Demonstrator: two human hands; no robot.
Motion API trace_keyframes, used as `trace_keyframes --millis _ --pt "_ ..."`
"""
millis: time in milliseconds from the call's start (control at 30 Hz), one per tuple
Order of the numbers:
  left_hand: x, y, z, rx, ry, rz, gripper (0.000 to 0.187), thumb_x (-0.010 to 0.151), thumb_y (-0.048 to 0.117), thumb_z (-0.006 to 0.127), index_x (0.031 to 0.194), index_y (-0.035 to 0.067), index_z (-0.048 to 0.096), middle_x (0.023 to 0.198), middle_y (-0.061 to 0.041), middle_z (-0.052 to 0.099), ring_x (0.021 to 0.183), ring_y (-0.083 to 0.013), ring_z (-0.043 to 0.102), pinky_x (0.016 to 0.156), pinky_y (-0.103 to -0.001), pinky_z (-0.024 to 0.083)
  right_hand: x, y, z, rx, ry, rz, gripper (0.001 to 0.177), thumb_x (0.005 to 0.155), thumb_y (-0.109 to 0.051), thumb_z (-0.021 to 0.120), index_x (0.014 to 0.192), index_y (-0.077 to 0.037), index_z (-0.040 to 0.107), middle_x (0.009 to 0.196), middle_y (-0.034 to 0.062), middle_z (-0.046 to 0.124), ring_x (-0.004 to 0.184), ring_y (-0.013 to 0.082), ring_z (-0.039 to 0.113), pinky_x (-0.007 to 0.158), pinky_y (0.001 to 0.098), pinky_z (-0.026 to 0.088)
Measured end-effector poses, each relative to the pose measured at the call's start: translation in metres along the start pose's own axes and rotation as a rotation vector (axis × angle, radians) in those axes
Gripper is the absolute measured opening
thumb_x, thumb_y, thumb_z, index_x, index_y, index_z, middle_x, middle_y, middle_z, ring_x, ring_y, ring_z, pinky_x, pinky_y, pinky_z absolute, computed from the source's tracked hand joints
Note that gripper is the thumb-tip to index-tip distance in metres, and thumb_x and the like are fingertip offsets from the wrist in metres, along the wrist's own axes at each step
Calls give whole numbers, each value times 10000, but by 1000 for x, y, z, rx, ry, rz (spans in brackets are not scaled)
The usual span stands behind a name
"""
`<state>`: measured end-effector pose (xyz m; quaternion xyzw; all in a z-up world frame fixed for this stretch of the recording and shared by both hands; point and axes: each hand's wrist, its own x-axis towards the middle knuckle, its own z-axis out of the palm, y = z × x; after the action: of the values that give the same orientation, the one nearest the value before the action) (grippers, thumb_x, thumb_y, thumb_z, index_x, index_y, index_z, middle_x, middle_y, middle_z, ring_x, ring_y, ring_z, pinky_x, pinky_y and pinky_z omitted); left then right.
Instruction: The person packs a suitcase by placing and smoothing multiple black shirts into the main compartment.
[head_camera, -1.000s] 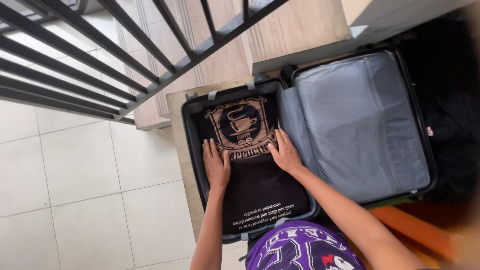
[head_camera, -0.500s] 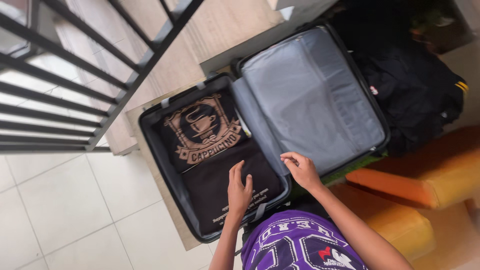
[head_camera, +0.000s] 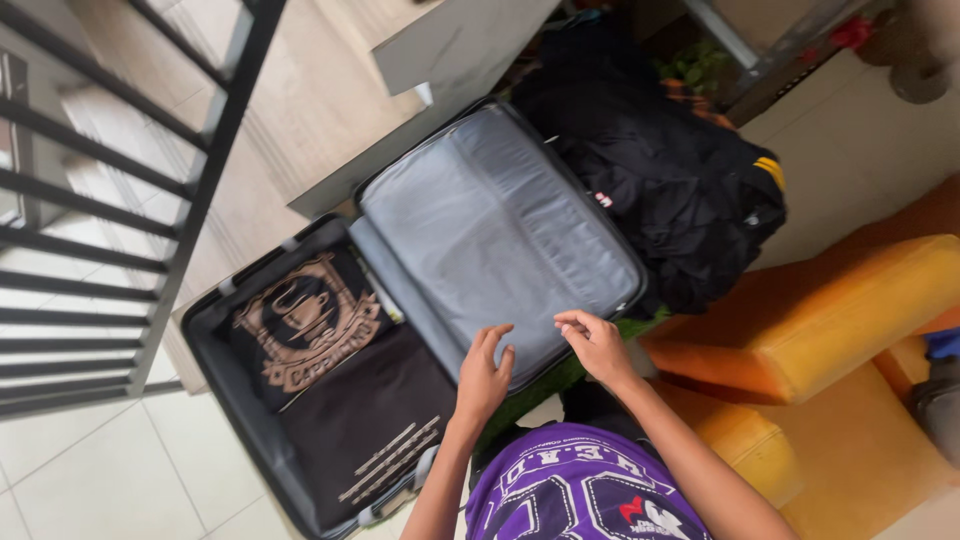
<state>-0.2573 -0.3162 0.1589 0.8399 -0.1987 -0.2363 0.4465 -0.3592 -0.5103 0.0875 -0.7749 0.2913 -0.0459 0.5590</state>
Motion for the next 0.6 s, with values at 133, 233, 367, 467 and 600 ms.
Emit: trace_keyframes --millis 133,233,367,467,600 --pt "13 16 62 28 -72 107 329 927 141 629 1249 79 651 1302 -157 621 1128 -400 628 925 -453 504 2 36 -55 41 41 81 270 930 -151 639 1161 -50 735 1043 84 808 939 147 754 846 297 580" --pt "25 28 96 42 -105 96 324 921 145 633 1238 79 650 1291 -149 627 1124 -395 632 917 -450 511 6 63 -91 53 49 125 273 925 -148 635 1160 -55 738 1039 84 806 937 149 750 855 292 579" --pt "39 42 128 41 -156 85 324 921 139 615 1238 91 665 1273 -145 635 1089 -385 652 907 -445 519 10 92 -126 17 47 177 260 923 -155 645 1145 -57 741 1038 84 807 933 156 756 859 297 575" --pt "46 47 148 75 -143 85 307 939 147 613 1234 72 653 1281 -145 641 1087 -392 655 903 -444 521 17 103 -146 22 25 139 252 919 -155 647 1133 -55 736 1023 86 808 937 158 764 851 302 584" --pt "52 54 166 103 -150 84 329 922 155 629 1238 69 654 1239 -148 642 1056 -375 670 884 -438 535 26 99 -160 2 14 155 244 923 -159 643 1122 -59 743 1013 79 807 913 170 763 851 302 581"
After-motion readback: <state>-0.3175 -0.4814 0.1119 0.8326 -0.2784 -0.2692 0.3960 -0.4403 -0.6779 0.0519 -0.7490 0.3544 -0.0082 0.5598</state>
